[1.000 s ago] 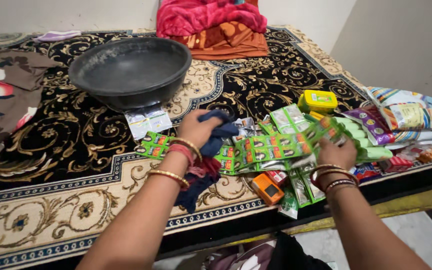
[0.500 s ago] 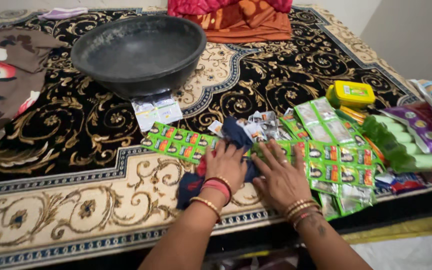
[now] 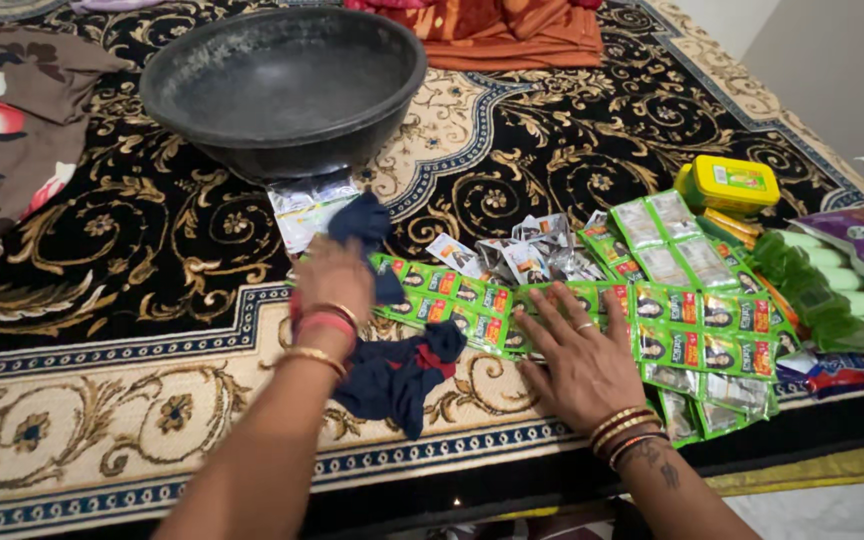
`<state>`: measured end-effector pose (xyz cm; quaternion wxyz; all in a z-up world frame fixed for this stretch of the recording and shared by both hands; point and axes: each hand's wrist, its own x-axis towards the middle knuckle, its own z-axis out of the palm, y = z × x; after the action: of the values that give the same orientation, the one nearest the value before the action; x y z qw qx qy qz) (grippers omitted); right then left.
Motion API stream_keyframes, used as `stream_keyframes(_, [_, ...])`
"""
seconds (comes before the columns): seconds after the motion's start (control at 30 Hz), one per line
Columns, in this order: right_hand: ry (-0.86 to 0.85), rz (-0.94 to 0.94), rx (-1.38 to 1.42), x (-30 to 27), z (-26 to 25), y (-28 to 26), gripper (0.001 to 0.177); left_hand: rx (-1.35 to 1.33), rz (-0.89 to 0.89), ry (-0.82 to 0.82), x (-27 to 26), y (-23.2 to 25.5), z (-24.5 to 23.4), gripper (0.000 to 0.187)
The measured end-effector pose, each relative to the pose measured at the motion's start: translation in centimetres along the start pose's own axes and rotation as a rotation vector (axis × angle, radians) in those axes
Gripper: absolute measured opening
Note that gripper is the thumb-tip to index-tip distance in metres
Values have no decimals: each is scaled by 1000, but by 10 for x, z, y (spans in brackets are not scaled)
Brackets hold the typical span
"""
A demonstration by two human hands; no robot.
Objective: The person wipes a patterned surface with a cloth, then gathers and stacks various small packets and boxes. They place the items into a large black bowl, arranging them by type and color.
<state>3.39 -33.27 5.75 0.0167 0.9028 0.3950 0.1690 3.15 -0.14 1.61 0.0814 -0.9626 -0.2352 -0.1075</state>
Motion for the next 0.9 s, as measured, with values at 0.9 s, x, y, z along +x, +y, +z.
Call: stream_keyframes(0.9, [-22, 17, 8, 1, -1, 1, 63, -406, 198, -141, -62, 115, -33, 60])
